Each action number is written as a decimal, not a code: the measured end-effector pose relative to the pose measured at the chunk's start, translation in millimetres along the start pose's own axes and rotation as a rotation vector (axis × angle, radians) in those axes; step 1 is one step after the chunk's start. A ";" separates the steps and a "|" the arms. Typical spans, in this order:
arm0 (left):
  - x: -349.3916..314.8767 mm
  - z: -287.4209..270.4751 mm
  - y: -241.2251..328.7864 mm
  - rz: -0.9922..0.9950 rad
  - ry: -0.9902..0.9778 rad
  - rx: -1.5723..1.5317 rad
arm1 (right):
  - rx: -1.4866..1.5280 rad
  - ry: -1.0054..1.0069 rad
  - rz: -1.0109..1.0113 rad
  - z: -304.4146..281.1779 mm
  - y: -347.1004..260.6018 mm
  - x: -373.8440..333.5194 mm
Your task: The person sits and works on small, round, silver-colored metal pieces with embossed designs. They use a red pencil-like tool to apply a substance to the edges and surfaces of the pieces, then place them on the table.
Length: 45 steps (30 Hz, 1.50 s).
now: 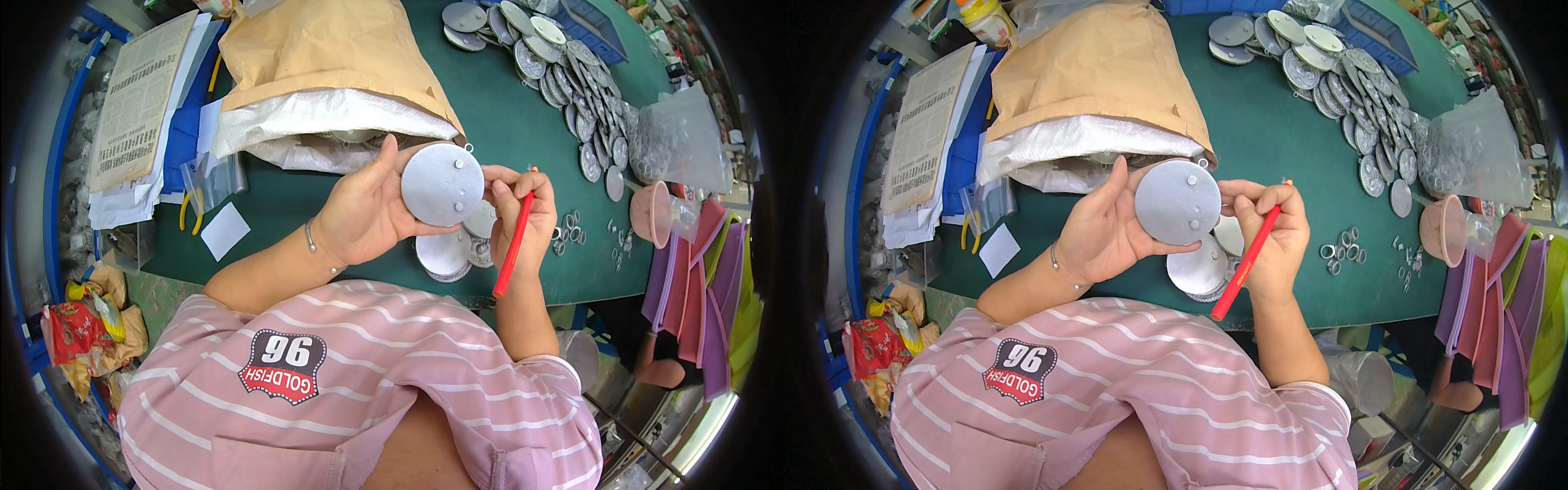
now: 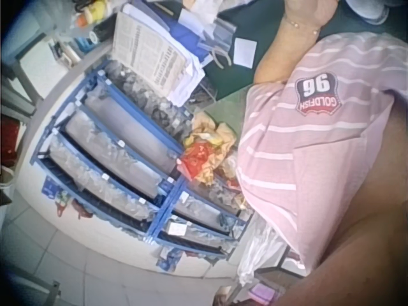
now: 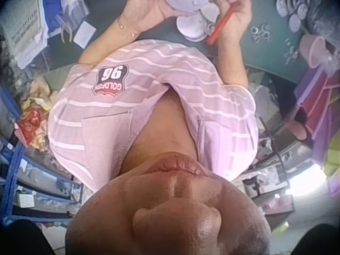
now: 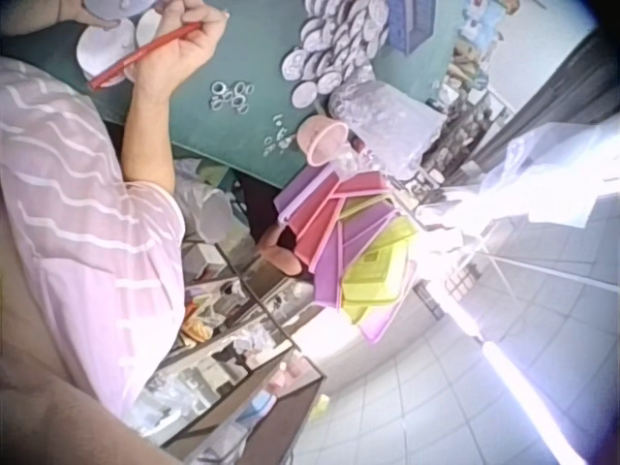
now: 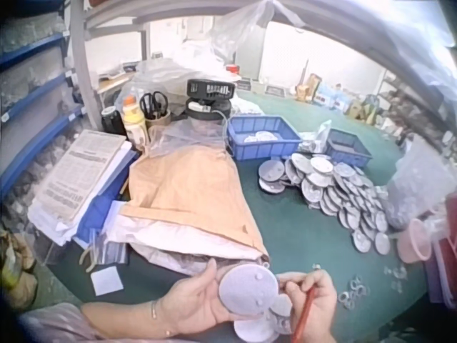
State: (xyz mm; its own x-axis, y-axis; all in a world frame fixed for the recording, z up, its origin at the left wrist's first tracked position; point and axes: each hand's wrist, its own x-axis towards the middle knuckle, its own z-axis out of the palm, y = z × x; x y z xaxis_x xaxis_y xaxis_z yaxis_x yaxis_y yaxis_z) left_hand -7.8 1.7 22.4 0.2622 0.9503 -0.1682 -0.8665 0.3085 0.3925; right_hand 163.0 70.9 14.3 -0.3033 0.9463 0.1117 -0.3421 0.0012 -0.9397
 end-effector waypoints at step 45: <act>0.7 -10.6 -11.4 0.173 0.248 0.397 | 0.184 -0.062 0.293 -21.8 10.4 -9.5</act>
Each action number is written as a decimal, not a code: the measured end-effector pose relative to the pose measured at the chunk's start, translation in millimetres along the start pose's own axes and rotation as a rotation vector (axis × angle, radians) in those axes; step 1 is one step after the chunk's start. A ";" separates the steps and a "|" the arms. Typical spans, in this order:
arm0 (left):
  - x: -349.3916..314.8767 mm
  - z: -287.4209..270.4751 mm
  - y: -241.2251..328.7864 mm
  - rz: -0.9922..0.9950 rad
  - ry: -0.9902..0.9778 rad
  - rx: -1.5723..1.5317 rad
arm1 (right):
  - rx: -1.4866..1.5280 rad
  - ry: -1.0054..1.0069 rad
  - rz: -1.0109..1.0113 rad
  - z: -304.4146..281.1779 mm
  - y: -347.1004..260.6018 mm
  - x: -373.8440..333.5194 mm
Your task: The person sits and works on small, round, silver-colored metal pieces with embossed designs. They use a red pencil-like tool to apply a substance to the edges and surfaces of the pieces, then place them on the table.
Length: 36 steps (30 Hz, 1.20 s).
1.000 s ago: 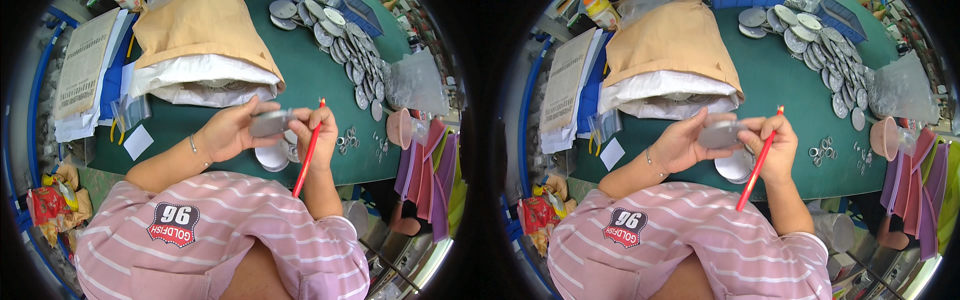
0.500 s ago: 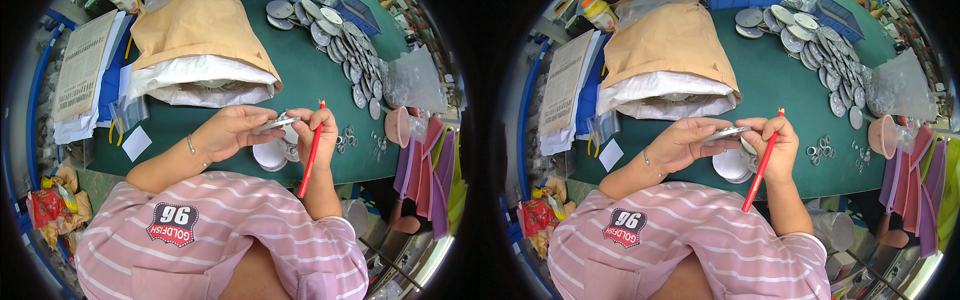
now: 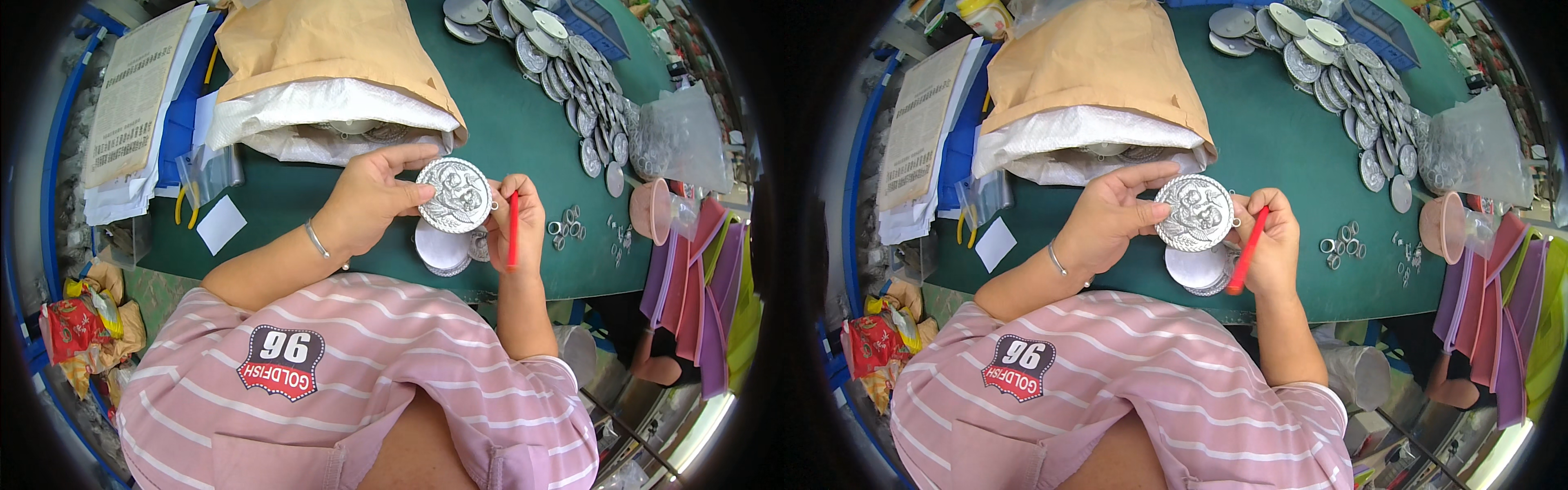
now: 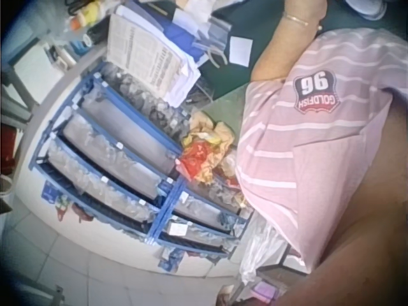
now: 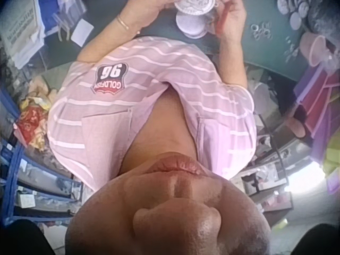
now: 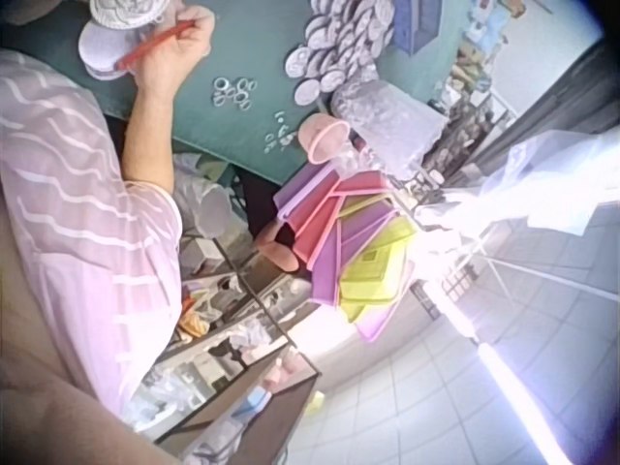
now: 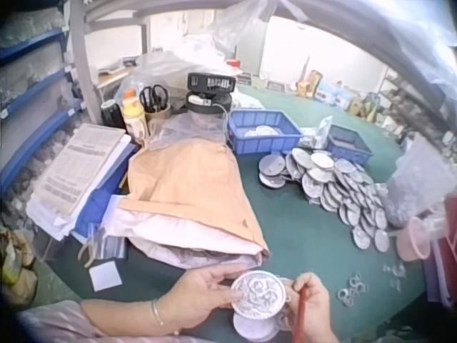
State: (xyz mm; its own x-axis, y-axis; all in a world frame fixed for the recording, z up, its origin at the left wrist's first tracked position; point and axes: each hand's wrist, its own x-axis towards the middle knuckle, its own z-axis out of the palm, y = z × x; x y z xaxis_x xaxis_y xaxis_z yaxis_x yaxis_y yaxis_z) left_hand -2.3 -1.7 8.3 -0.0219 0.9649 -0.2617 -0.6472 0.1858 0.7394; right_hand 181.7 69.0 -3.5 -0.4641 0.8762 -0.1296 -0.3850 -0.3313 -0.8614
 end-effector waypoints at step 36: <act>17.4 28.2 -17.1 0.349 -0.309 1.113 | -1.824 0.481 -0.518 -188.5 -95.3 74.8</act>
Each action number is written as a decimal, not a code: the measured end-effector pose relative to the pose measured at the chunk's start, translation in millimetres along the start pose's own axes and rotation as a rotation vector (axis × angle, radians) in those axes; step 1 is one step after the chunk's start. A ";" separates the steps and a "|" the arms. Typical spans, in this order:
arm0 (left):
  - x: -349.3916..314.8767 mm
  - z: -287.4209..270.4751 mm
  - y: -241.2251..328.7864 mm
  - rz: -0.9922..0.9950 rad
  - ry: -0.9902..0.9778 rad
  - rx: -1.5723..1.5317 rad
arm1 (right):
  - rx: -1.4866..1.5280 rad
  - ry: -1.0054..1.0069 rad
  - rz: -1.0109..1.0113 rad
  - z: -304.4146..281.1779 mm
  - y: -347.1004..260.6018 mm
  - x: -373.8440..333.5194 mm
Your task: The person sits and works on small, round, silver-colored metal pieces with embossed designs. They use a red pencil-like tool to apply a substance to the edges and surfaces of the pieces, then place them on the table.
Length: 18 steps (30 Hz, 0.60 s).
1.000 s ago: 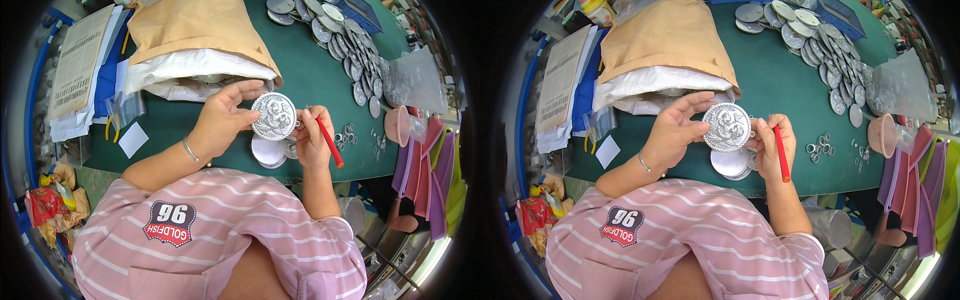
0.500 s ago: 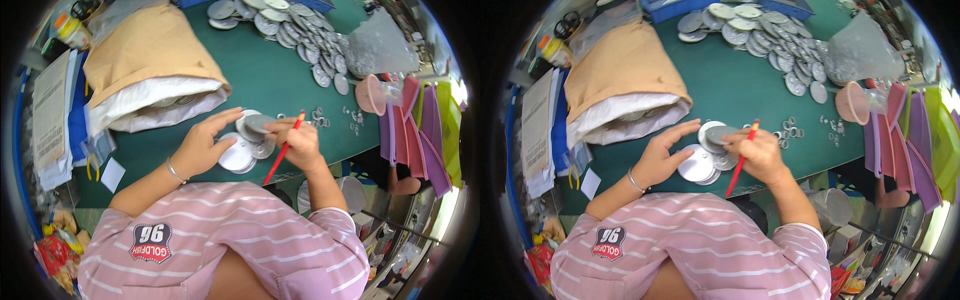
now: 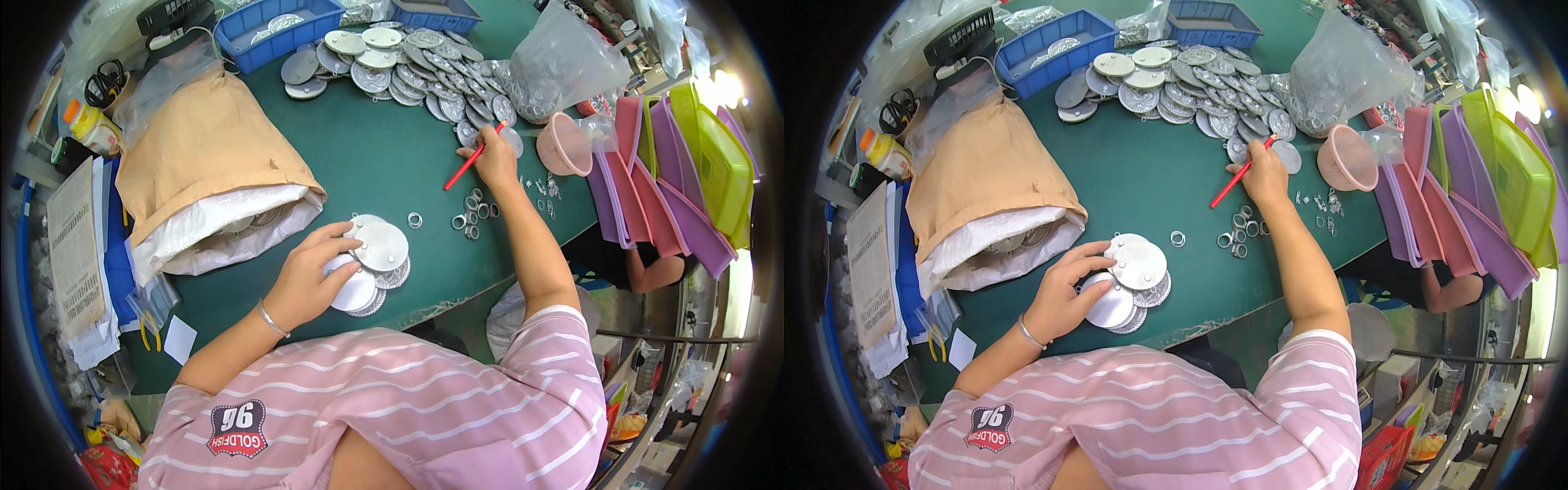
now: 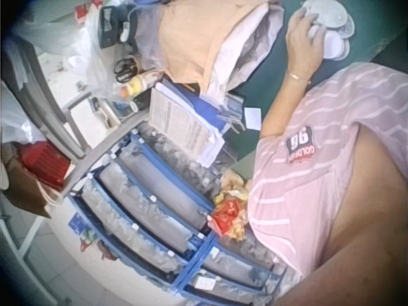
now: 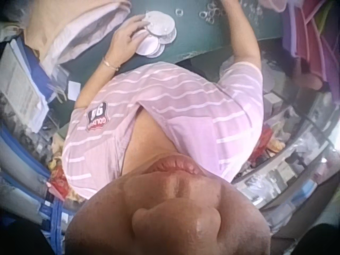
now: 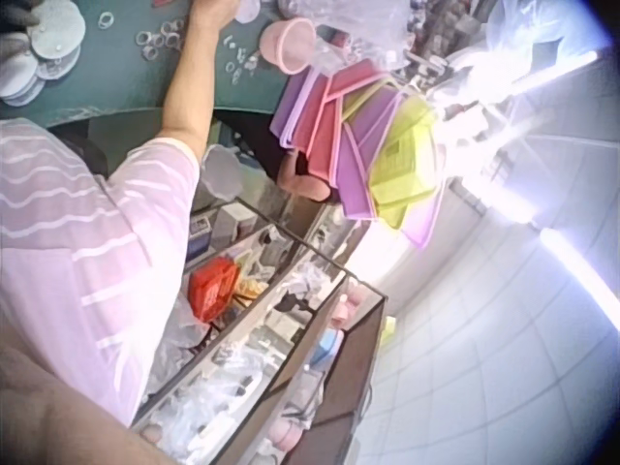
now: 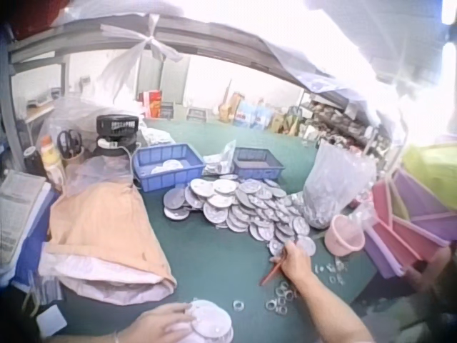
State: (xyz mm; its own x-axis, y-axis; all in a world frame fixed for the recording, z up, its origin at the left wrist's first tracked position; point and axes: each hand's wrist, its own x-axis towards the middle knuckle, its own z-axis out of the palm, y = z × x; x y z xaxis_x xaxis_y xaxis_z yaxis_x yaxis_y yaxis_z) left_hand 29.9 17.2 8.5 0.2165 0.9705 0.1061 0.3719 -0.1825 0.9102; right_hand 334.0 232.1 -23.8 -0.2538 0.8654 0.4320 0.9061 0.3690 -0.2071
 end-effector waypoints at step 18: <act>11.5 -2.0 13.2 -0.275 0.000 -1.348 | 1.116 -0.185 -0.143 -69.6 -205.9 -63.2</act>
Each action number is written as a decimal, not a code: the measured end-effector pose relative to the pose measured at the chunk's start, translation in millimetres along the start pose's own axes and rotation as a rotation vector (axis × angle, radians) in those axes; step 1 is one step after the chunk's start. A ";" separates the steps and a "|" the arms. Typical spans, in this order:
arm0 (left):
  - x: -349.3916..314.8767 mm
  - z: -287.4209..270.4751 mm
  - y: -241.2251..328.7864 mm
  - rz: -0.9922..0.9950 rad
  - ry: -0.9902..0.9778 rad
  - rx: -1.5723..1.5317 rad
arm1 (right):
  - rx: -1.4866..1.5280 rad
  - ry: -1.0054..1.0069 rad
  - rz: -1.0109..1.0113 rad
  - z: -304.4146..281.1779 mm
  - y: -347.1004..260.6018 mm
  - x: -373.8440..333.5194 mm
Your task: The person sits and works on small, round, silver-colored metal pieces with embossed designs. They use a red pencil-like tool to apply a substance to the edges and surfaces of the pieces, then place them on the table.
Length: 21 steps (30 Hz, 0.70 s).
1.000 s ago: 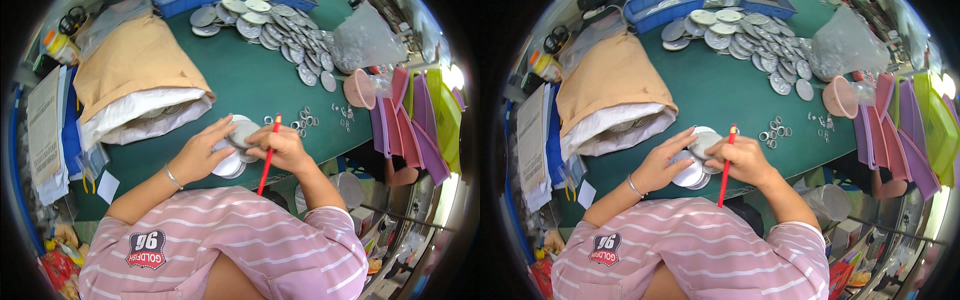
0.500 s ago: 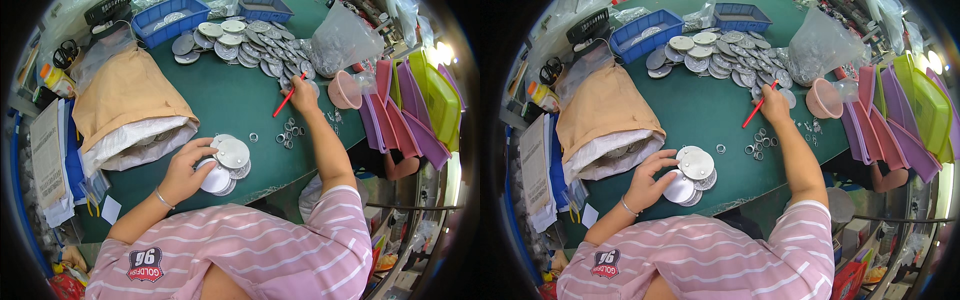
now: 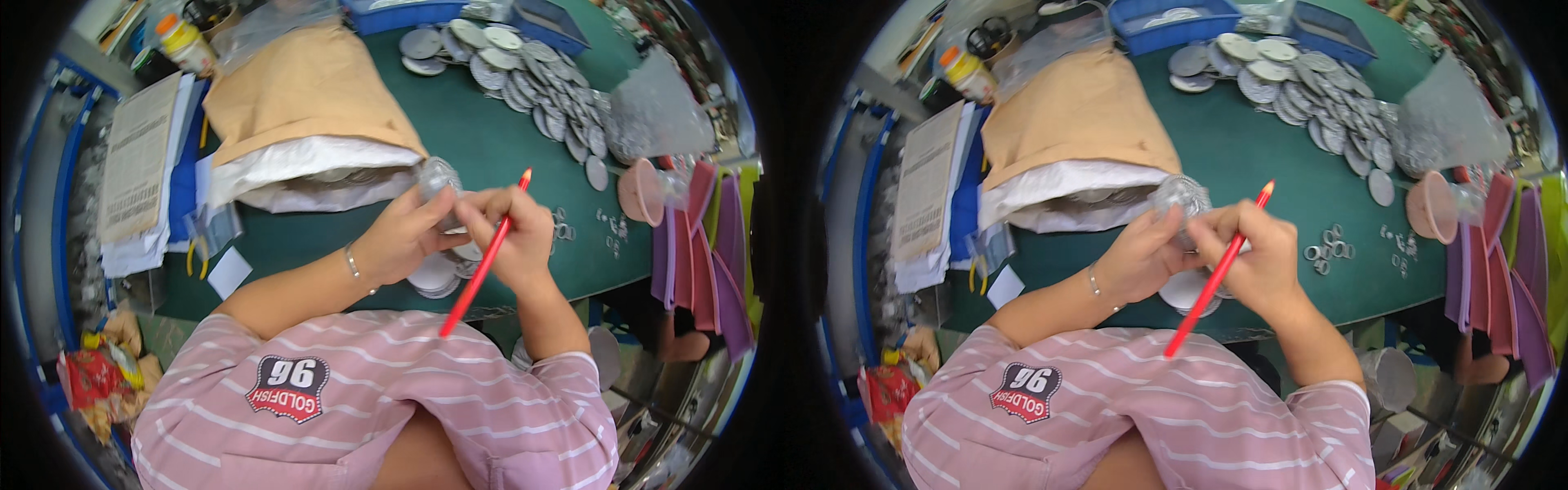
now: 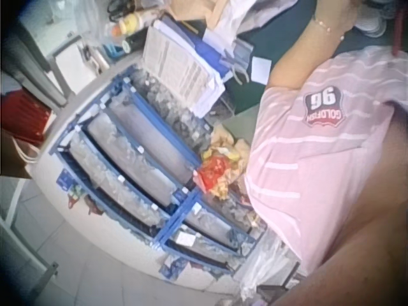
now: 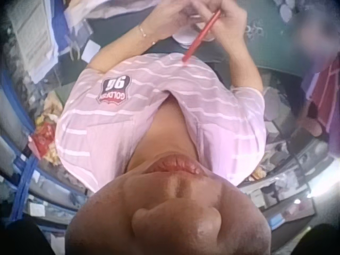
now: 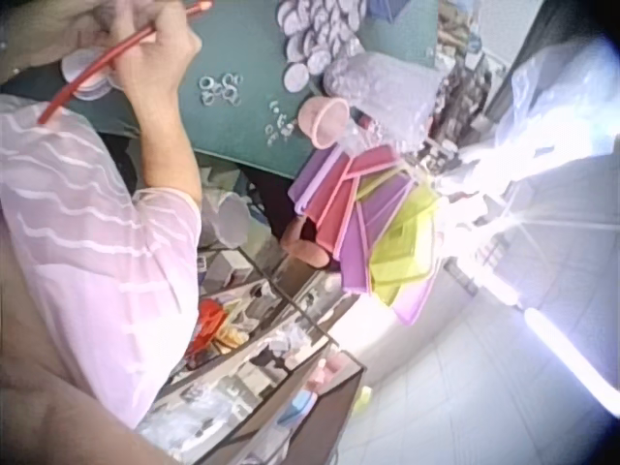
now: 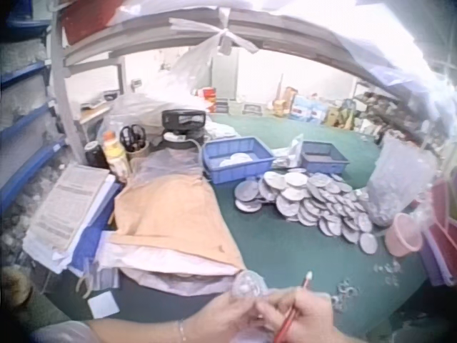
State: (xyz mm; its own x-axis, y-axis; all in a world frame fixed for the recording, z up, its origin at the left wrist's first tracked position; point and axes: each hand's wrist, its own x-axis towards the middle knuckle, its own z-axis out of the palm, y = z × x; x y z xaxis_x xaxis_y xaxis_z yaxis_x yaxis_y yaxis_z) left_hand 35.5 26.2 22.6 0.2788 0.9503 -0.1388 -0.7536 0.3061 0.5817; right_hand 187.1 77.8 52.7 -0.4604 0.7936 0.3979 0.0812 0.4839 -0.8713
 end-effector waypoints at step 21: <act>-37.6 -26.1 7.9 0.535 0.146 0.759 | 0.269 0.033 -0.072 27.6 20.9 -18.1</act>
State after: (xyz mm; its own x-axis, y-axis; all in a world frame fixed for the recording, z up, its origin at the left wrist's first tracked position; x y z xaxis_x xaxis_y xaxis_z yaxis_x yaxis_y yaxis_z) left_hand 3.6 -5.5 11.4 -0.1086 0.9675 0.2283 -0.1562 -0.2434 0.9573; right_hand 172.8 63.4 19.3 -0.4268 0.7743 0.4672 -0.1907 0.4279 -0.8835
